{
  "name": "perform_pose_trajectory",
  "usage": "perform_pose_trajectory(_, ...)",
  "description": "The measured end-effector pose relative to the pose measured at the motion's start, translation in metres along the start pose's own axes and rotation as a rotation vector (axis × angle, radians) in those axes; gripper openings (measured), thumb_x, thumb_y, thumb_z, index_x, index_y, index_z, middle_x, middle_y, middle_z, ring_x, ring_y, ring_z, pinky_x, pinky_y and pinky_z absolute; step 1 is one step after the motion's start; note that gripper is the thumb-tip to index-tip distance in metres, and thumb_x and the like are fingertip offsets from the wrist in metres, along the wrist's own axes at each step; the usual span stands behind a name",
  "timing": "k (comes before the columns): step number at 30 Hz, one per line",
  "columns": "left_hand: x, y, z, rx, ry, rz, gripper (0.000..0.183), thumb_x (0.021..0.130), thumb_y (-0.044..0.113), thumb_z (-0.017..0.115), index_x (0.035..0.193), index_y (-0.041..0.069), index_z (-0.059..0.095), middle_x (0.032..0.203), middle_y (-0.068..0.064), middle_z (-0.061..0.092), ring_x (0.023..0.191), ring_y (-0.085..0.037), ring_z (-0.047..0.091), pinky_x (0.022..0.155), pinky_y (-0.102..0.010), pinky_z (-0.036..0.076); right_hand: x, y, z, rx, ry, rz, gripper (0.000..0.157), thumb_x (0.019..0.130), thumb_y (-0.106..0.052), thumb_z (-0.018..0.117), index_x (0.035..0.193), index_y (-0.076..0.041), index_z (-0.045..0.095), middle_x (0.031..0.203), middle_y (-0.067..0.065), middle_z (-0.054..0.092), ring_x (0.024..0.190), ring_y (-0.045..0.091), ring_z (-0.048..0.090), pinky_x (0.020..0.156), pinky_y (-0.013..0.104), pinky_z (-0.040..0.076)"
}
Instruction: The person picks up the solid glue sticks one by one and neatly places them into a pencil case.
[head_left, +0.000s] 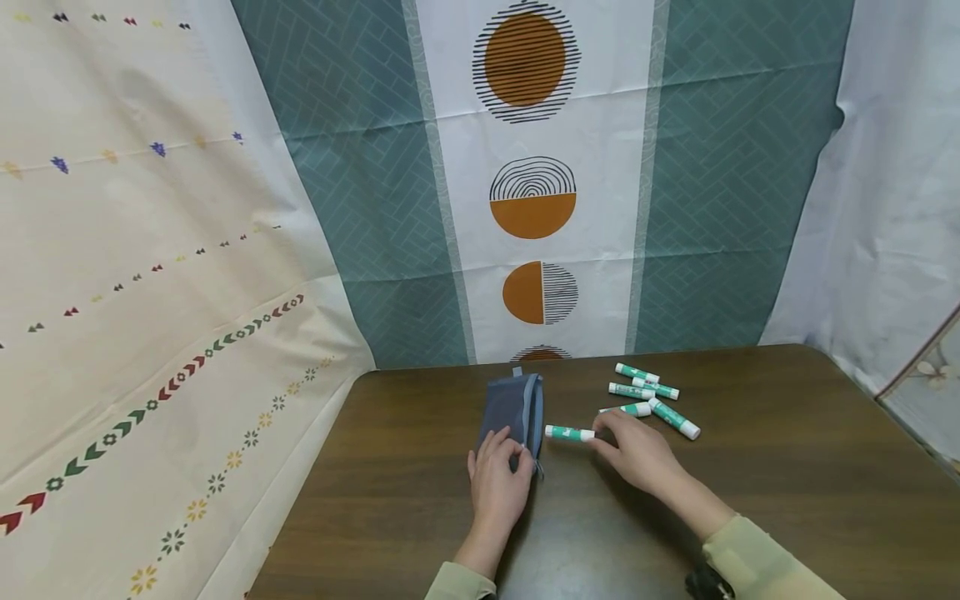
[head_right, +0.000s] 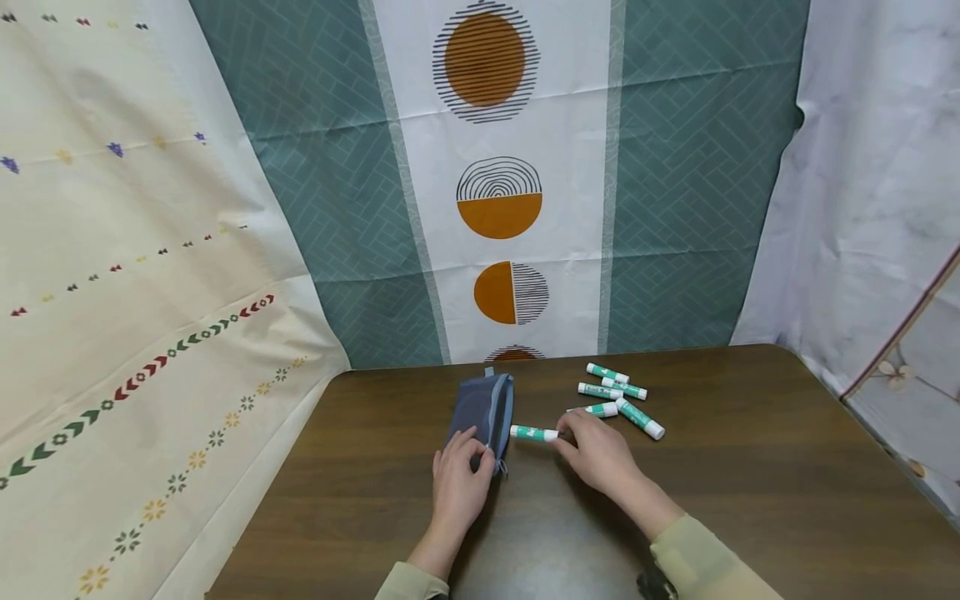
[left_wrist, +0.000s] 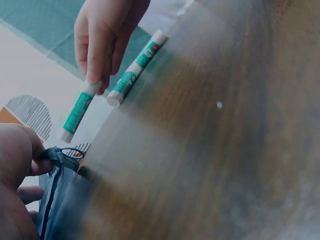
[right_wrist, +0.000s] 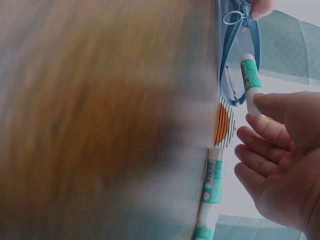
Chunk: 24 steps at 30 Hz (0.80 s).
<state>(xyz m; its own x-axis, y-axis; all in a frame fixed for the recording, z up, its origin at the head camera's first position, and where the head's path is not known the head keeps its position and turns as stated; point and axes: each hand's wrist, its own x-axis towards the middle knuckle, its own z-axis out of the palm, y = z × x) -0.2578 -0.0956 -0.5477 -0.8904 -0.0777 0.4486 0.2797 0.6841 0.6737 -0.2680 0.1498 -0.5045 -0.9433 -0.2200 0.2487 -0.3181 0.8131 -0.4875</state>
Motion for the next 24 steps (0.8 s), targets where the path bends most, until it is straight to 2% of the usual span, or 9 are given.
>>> perform_pose_trajectory(4,0.0,-0.001,0.001,-0.013,-0.002,-0.006,0.022,0.096,0.011,0.074,0.077,0.021,0.068,0.141,-0.013,0.074,0.143,-0.046,0.059,0.115,-0.086,0.027,0.003,-0.003,0.005,0.025,-0.003,-0.011,0.012,0.103,-0.026,0.079,0.101,-0.021,0.069,0.129,0.007,0.074,0.104,0.027,0.072,0.078,0.046,0.057)
perform_pose_trajectory(7,0.0,-0.001,0.001,-0.021,-0.001,-0.002,0.022,0.096,0.011,0.075,0.077,0.021,0.068,0.142,-0.014,0.073,0.143,-0.046,0.058,0.115,-0.087,0.026,0.005,-0.004,0.009,0.04,0.0,-0.021,0.01,0.104,-0.026,0.078,0.101,-0.021,0.069,0.142,0.014,0.071,0.125,0.037,0.07,0.088,0.054,0.06)
perform_pose_trajectory(16,0.001,-0.001,0.001,-0.042,-0.006,-0.003,0.024,0.096,0.012,0.075,0.076,0.021,0.067,0.142,-0.015,0.073,0.144,-0.048,0.057,0.115,-0.088,0.024,0.015,-0.011,0.019,0.06,-0.021,-0.022,0.01,0.103,-0.023,0.079,0.105,-0.016,0.072,0.141,0.015,0.071,0.129,0.037,0.069,0.096,0.056,0.059)
perform_pose_trajectory(24,0.002,-0.001,0.002,-0.04,-0.014,-0.011,0.022,0.097,0.013,0.075,0.077,0.021,0.068,0.143,-0.014,0.072,0.145,-0.047,0.056,0.116,-0.087,0.023,0.02,-0.017,0.025,0.079,-0.048,-0.023,0.011,0.103,-0.022,0.079,0.107,-0.014,0.074,0.138,0.013,0.072,0.125,0.035,0.07,0.094,0.054,0.059)
